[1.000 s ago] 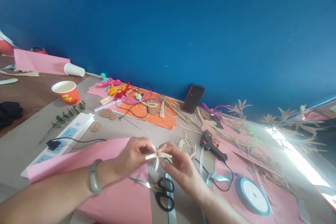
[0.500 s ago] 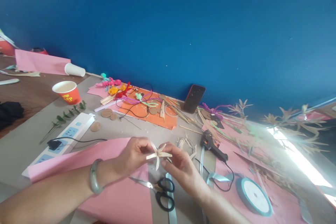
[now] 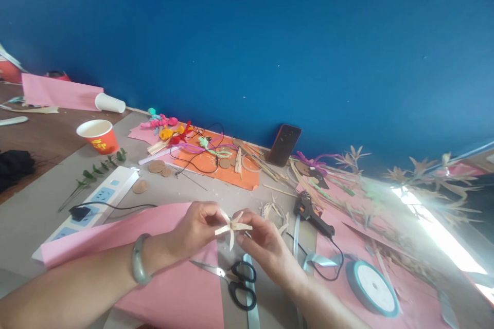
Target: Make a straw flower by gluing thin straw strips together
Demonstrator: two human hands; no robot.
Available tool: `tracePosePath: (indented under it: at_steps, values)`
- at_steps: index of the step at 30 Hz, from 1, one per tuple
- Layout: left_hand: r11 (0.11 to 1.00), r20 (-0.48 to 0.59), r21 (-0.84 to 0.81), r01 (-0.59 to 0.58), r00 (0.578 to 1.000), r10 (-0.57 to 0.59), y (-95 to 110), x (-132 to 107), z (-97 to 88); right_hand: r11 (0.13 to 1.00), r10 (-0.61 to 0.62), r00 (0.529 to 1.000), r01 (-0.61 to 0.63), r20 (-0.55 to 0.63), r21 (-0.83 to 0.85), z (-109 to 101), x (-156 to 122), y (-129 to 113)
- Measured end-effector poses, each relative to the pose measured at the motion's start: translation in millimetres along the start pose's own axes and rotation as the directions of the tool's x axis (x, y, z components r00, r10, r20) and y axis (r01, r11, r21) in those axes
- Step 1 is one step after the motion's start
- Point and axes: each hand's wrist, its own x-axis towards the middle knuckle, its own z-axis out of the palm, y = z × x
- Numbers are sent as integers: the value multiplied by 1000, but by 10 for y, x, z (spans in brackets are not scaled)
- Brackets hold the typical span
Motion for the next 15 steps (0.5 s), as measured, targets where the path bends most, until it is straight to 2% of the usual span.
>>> tracePosePath:
  at_steps: [9, 15]
  values:
    - [1000, 4, -10, -5, 1000, 5, -13, 0, 3, 1000, -5, 1000, 5, 5, -2, -3, 8, 21]
    - [999, 3, 41, -33, 999, 33, -15, -6, -2, 998, -25, 1000, 25, -7, -51, 1, 1, 27]
